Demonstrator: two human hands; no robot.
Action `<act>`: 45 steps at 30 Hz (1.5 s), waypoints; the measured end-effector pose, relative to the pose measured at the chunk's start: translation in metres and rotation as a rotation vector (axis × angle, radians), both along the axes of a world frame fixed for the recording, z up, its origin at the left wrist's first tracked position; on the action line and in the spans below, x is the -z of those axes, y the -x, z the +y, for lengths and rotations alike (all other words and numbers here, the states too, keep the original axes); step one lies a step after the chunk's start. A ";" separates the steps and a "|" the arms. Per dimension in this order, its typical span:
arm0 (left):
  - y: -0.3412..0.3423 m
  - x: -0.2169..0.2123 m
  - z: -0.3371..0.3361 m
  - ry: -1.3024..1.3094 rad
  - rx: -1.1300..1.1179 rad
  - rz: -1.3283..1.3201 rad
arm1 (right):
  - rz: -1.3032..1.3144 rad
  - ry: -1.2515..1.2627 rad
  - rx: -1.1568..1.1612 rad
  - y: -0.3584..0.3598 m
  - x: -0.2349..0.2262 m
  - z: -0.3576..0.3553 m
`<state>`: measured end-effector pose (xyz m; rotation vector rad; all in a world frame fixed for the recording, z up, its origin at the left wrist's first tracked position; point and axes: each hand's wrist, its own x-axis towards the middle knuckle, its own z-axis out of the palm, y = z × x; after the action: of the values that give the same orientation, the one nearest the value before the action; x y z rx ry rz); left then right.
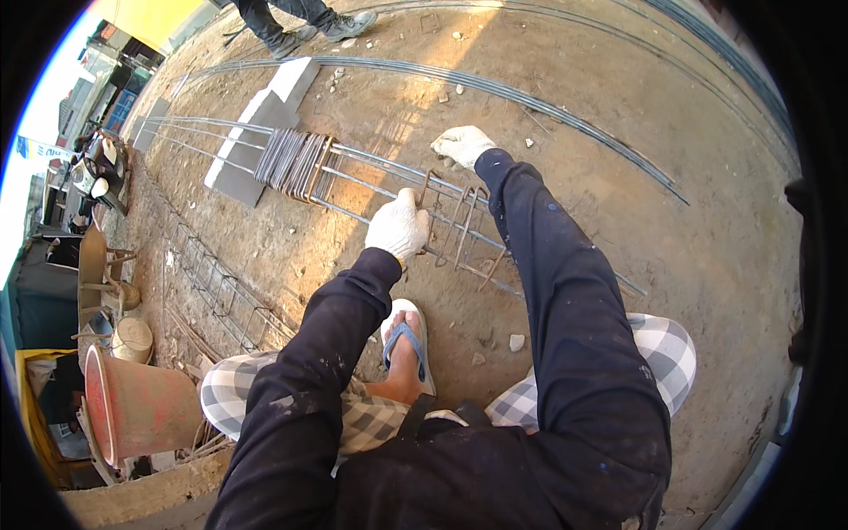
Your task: The person sits on the ground and assembles a rebar cage by placing U-shaped stirrups onto long rebar rods. They then use a metal rod to twist wire ties around the intersections to secure the stirrups in place.
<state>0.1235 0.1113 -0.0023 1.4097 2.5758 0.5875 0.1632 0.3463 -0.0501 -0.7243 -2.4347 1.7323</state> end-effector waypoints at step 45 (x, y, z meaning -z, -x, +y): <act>-0.013 -0.014 -0.006 0.106 -0.020 -0.041 | -0.214 -0.848 -0.694 0.010 0.030 -0.005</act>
<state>0.1365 0.1052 0.0120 1.3263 2.5513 0.4701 0.1533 0.3409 -0.0796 0.0586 -3.3898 0.5064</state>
